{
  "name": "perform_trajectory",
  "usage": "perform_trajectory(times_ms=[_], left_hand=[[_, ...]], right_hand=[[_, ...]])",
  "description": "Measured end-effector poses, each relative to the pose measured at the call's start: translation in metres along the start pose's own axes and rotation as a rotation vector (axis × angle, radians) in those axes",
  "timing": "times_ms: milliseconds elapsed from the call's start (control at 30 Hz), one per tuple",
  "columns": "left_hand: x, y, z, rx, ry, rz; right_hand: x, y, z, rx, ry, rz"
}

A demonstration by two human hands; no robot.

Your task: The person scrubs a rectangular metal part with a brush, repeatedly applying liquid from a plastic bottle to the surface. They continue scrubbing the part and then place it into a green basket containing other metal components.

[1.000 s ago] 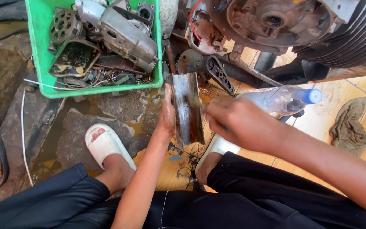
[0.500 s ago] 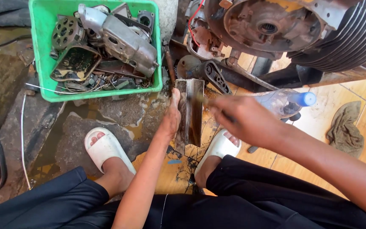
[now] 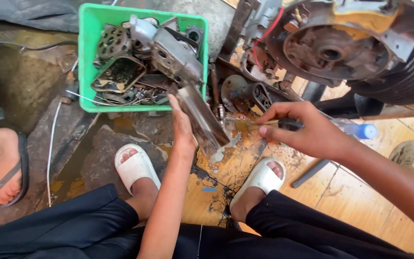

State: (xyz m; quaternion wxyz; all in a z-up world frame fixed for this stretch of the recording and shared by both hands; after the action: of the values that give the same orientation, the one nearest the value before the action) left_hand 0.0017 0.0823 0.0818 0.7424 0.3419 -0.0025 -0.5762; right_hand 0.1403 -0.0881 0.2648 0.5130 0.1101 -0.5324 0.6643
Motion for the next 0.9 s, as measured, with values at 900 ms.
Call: perform_trajectory(times_ms=[900], left_hand=[[-0.134,-0.101,-0.197,-0.135,0.597,-0.147]], right_hand=[[0.034,0.025,-0.081,-0.114,-0.100,0.030]])
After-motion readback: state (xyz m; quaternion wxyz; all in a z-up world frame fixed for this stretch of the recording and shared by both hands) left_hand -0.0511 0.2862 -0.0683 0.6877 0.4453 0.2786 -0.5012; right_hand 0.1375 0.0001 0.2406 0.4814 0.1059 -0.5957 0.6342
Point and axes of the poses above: each hand's wrist, its own z-axis away from the middle knuckle, its own y-axis out of the palm, x = y × z, the point moved 2 cm from there along -z, towards the middle knuckle, and after that the axes turned 11 degrees about z, right-handed, at the moved point
